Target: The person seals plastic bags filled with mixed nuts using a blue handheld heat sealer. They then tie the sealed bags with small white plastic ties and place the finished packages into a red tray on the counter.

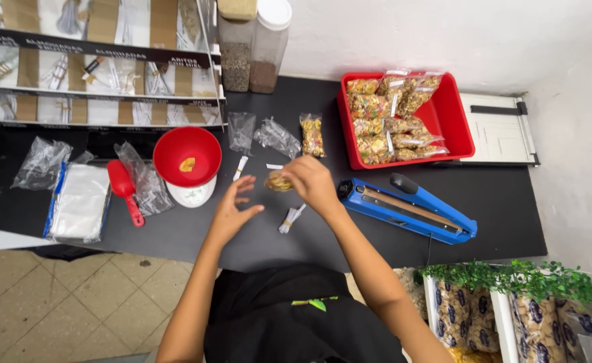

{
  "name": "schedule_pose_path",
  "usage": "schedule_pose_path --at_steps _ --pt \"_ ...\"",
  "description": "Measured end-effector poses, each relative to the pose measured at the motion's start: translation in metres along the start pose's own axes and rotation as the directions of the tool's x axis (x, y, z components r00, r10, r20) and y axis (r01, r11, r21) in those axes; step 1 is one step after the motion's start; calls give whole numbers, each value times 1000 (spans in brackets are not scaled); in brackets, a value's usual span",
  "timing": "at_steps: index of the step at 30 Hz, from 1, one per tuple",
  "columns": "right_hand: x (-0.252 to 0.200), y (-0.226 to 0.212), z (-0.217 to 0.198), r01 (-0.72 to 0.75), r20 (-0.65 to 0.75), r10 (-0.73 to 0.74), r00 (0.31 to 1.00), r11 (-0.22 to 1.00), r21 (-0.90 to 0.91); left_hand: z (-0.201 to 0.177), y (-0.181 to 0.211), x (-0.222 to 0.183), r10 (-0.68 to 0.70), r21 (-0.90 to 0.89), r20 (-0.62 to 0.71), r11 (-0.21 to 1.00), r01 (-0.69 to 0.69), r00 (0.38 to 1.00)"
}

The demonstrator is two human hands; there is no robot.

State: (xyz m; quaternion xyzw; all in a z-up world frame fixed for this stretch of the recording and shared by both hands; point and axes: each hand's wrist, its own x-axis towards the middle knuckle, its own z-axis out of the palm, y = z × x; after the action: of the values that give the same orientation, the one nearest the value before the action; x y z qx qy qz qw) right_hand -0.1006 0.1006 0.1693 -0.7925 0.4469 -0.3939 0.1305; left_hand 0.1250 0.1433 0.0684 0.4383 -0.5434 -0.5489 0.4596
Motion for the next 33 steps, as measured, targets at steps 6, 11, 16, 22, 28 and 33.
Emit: schedule_pose_path --at_steps 6,11,16,22,28,33 --pt "7 -1 0 -49 100 46 994 998 28 -16 -22 -16 -79 -39 -39 996 77 996" --pt "6 -9 -2 -13 42 8 999 992 123 -24 -56 -25 -111 -92 -25 990 108 994" --pt "20 0 -8 120 -31 -116 993 944 308 -16 -43 -2 -223 -601 175 747 283 959" --pt "24 -8 2 214 -124 -175 977 804 555 33 -23 11 -24 -798 553 272 537 833" --pt "-3 -8 8 -85 -97 185 978 776 625 18 11 12 -56 -846 117 517 129 992" --pt "-9 -38 12 -329 220 252 942 582 743 19 28 10 -5 -694 -101 716 -67 995"
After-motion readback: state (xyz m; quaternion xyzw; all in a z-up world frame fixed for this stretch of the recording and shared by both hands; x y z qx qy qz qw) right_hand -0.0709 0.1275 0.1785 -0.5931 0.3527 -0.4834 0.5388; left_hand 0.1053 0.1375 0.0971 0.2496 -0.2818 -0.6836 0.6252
